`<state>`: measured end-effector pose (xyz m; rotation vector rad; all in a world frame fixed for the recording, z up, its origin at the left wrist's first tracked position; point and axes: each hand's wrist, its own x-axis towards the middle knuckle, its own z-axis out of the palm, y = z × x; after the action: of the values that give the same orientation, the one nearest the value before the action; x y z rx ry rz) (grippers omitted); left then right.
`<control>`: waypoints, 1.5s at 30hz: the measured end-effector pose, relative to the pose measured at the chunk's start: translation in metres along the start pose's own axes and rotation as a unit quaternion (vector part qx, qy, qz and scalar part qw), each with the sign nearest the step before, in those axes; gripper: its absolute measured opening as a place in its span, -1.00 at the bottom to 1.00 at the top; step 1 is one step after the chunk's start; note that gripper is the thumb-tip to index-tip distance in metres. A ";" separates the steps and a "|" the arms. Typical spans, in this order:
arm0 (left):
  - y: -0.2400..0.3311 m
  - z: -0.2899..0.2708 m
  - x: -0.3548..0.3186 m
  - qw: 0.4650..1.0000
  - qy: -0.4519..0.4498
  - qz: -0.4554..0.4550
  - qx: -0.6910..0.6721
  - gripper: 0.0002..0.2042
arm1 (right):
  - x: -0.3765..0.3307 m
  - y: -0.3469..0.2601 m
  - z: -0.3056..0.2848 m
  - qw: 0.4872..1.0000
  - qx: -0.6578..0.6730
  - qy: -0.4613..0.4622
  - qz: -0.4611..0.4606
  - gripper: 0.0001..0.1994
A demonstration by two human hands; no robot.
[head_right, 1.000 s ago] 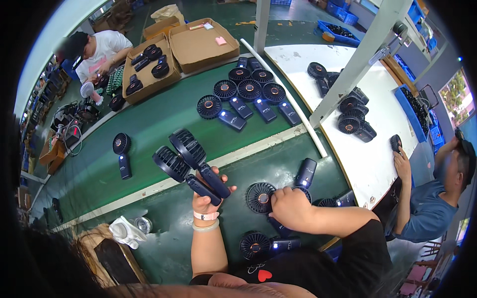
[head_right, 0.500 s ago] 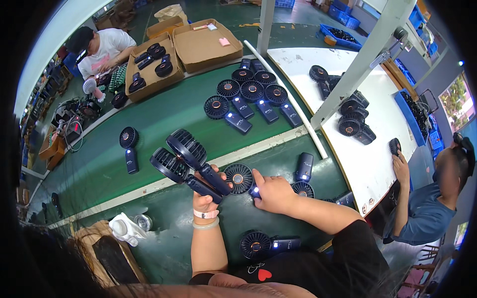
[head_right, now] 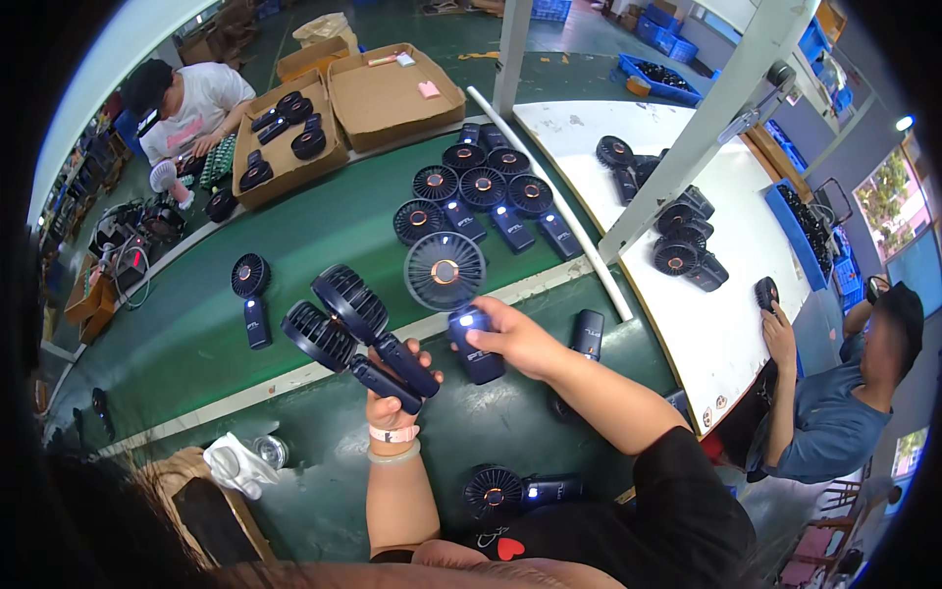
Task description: The person picks up handheld fans from the conveyor belt, tests their operation, folds their heads by hand, and gathers them together.
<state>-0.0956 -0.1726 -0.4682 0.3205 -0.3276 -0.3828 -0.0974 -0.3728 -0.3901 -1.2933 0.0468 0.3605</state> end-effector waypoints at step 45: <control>-0.005 0.004 0.006 0.997 0.033 -0.074 0.000 -0.21 | 0.023 0.030 -0.003 0.932 -0.255 -0.072 -0.248 -0.58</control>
<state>-0.0936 -0.1800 -0.4652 0.3584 -0.2390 -0.5173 -0.0840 -0.3640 -0.4239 -1.7280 -0.5227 0.0227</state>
